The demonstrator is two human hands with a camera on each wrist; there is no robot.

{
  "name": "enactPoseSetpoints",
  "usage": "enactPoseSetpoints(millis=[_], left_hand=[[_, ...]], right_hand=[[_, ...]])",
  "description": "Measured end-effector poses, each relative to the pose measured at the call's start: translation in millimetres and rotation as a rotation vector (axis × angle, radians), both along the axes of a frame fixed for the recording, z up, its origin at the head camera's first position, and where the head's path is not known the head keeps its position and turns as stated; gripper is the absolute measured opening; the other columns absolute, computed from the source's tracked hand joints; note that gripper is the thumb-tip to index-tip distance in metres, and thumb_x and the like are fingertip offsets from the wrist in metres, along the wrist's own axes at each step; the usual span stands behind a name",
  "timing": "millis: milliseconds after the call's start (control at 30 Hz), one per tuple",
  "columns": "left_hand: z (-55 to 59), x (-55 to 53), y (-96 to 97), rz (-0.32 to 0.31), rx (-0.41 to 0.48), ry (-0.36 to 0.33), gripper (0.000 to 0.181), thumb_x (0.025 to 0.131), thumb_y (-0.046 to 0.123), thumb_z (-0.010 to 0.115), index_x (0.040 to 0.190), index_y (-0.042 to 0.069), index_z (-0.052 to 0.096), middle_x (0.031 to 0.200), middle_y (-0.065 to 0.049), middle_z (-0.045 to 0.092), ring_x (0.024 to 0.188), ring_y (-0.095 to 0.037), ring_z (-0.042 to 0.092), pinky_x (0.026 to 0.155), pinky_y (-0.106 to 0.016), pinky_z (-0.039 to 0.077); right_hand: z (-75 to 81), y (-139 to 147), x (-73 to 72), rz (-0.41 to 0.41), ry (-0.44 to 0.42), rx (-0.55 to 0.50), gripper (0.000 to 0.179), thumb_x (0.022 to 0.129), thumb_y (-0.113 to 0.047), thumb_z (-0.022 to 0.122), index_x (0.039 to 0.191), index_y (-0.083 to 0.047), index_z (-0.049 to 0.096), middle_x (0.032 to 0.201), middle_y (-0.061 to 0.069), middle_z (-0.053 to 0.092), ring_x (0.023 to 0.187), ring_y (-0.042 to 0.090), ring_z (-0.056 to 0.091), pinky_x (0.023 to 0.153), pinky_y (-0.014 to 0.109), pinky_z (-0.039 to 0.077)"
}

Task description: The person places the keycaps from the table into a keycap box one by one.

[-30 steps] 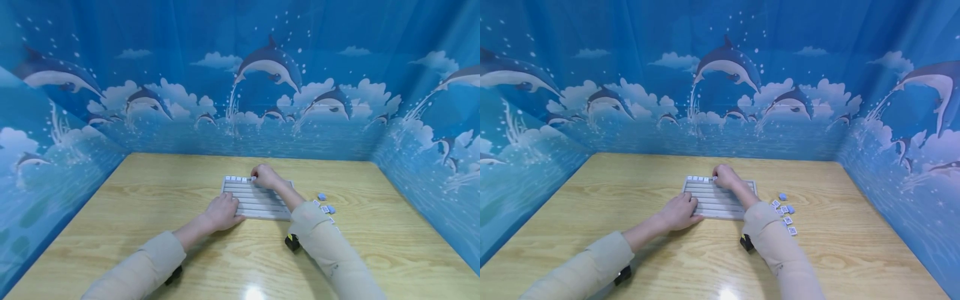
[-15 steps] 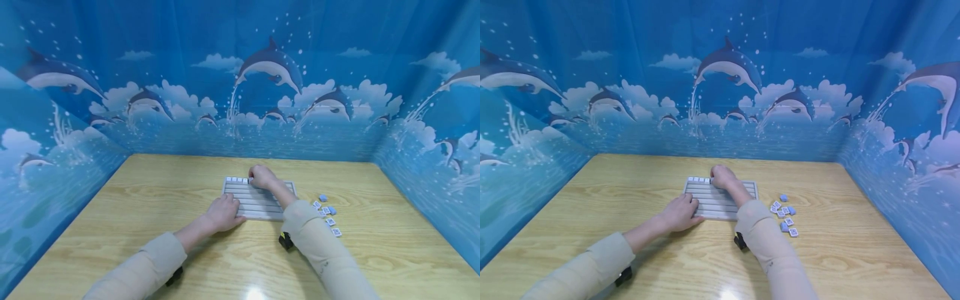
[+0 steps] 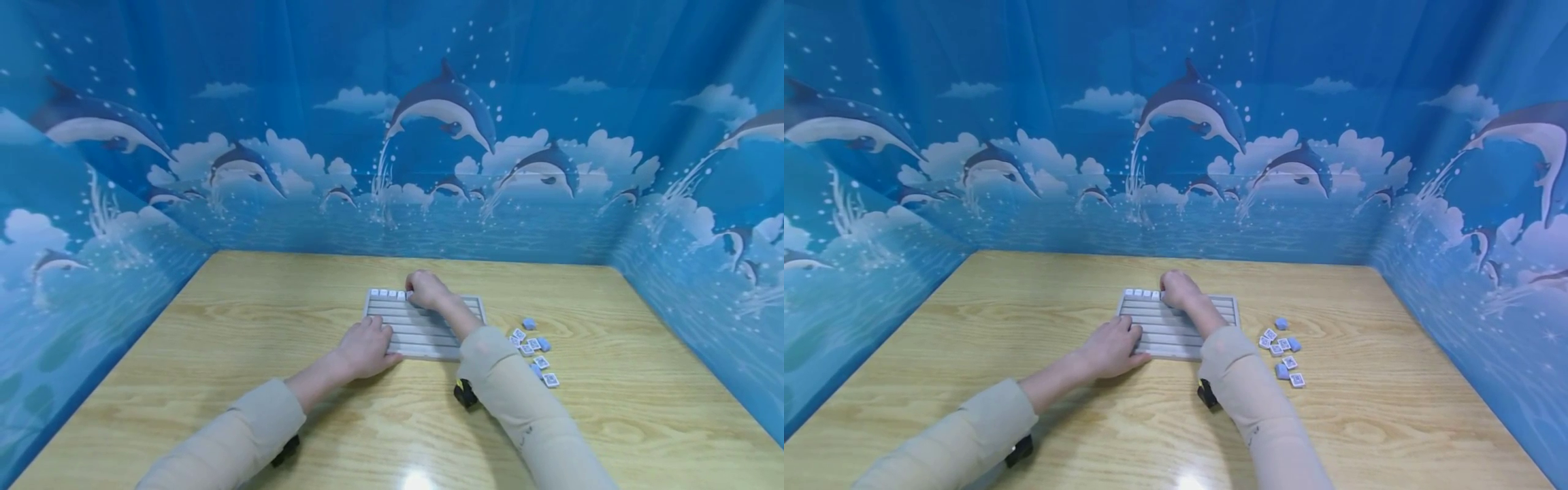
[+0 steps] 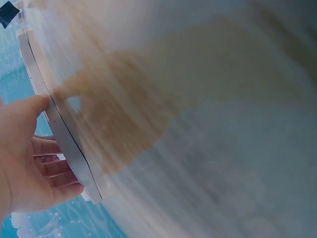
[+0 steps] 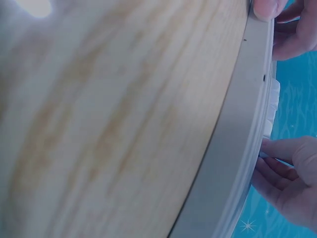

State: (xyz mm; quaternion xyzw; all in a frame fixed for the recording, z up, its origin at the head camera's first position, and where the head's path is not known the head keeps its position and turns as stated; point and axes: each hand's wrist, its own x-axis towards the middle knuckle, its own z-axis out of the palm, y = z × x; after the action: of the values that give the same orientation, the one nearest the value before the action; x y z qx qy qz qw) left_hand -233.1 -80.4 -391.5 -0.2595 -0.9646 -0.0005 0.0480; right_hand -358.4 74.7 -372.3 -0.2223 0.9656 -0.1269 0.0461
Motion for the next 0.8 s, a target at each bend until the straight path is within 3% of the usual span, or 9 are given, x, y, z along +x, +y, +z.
enactPoseSetpoints(millis=[533,800], left_hand=[[-2.0,-1.2,0.0,0.0,0.012,0.003,0.047,0.084,0.05,0.06,0.091,0.003,0.057,0.086,-0.011,0.049,0.079,-0.024,0.048,0.065,-0.037,0.046],[-0.5,-0.6,0.4,0.011,-0.005,-0.025,0.048,0.085,0.051,0.058,0.094,0.004,0.058,0.089,-0.011,0.049,0.081,-0.023,0.048,0.067,-0.036,0.045]], right_hand=[[-0.2,-0.2,1.7,-0.015,-0.024,-0.014,0.012,0.083,-0.004,0.065,0.094,-0.004,0.069,0.088,0.006,0.061,0.082,0.019,0.057,0.073,0.031,0.048],[0.4,1.7,4.8,0.032,0.004,-0.013,0.021,0.082,-0.001,0.064,0.104,-0.001,0.066,0.094,0.01,0.062,0.088,0.022,0.057,0.076,0.033,0.048]])
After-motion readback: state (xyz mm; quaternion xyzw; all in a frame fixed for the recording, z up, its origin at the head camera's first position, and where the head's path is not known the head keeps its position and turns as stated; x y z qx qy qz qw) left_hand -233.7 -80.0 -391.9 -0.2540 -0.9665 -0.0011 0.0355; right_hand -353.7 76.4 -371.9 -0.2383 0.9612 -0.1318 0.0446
